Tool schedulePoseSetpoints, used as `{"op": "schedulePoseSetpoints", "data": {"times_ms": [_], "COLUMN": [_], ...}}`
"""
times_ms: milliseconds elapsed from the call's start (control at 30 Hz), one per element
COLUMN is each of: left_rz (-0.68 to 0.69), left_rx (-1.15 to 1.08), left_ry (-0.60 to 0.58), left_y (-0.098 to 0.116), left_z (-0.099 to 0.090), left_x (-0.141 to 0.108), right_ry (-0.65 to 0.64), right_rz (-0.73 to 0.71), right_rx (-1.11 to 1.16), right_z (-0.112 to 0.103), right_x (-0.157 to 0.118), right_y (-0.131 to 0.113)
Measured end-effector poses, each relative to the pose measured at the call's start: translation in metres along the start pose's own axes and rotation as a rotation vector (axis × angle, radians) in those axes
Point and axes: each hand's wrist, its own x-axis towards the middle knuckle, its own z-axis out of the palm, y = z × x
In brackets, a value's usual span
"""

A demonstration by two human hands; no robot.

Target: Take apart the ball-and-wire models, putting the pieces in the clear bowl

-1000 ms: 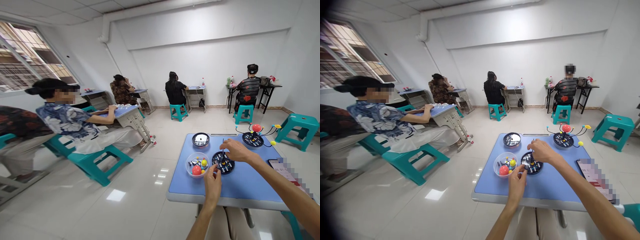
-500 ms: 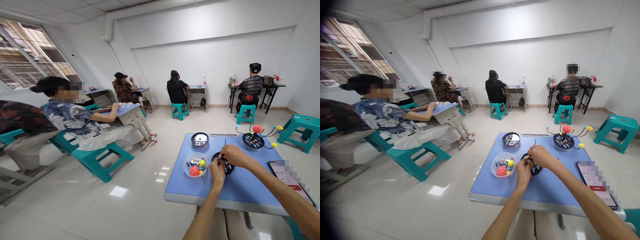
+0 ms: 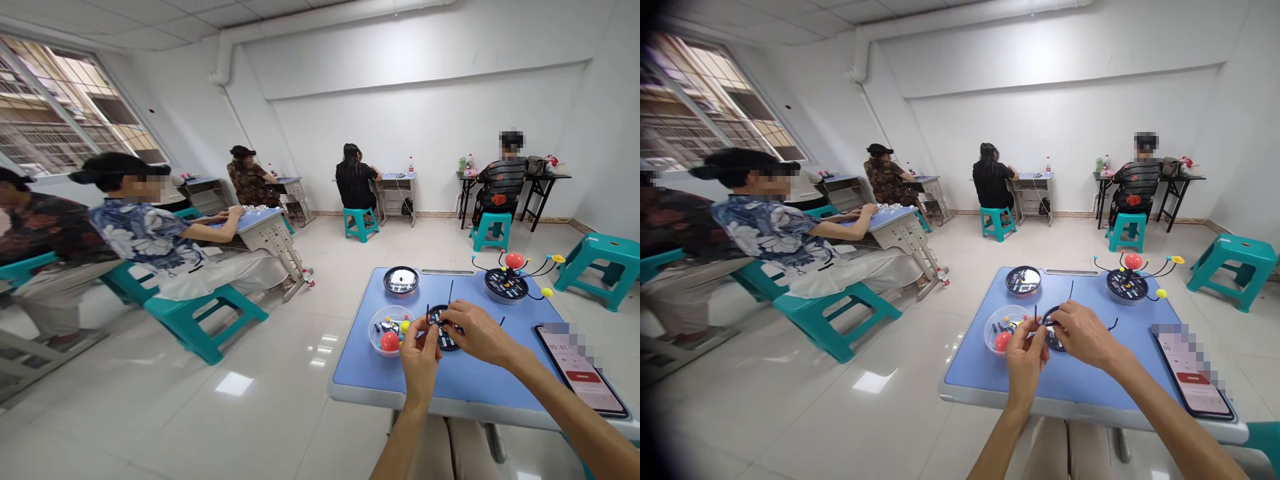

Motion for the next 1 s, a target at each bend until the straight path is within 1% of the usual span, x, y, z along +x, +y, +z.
{"op": "schedulePoseSetpoints", "data": {"times_ms": [100,200,267,367,467,533,600,633,667,733,767,800,833,867,933,1000], "left_rz": [-0.015,-0.025,-0.041,-0.071,-0.083,-0.085,-0.082,-0.068,-0.042,0.055,0.123,0.165,0.154,0.114,0.069,0.136], "left_rx": [0.004,0.029,0.040,0.023,-0.021,-0.048,-0.050,-0.041,-0.033,-0.017,-0.020,0.021,0.114,0.245,0.508,0.785], "left_ry": [0.011,0.035,0.060,0.114,0.173,0.186,0.196,0.237,0.303,0.541,0.639,0.643,0.571,0.463,0.264,0.127], "left_y": [0.017,0.023,0.025,0.027,0.029,0.031,0.035,0.039,0.044,0.055,0.061,0.065,0.066,0.066,0.059,0.049], "left_z": [-0.020,-0.039,-0.049,-0.058,-0.056,-0.055,-0.062,-0.070,-0.081,-0.108,-0.121,-0.131,-0.139,-0.142,-0.137,-0.124], "left_x": [-0.019,-0.033,-0.038,-0.042,-0.041,-0.038,-0.030,-0.024,-0.017,0.002,0.013,0.023,0.032,0.041,0.055,0.064], "right_ry": [0.079,0.123,0.137,0.159,0.184,0.192,0.196,0.192,0.183,0.151,0.129,0.104,0.079,0.051,-0.011,-0.078], "right_rz": [0.009,0.016,-0.016,-0.067,-0.094,-0.103,-0.109,-0.105,-0.092,-0.035,0.004,0.047,0.089,0.131,0.209,0.272], "right_rx": [0.148,0.251,0.256,0.174,0.054,0.014,0.000,-0.009,-0.019,-0.032,-0.030,-0.023,-0.013,-0.008,-0.024,-0.082], "right_z": [0.020,0.039,0.046,0.049,0.046,0.045,0.044,0.045,0.045,0.046,0.047,0.049,0.050,0.052,0.056,0.061], "right_x": [-0.016,-0.027,-0.033,-0.034,-0.026,-0.019,-0.017,-0.019,-0.022,-0.030,-0.032,-0.032,-0.029,-0.021,0.002,0.031], "right_y": [-0.026,-0.050,-0.062,-0.076,-0.085,-0.090,-0.090,-0.088,-0.084,-0.073,-0.066,-0.060,-0.055,-0.051,-0.050,-0.054]}}
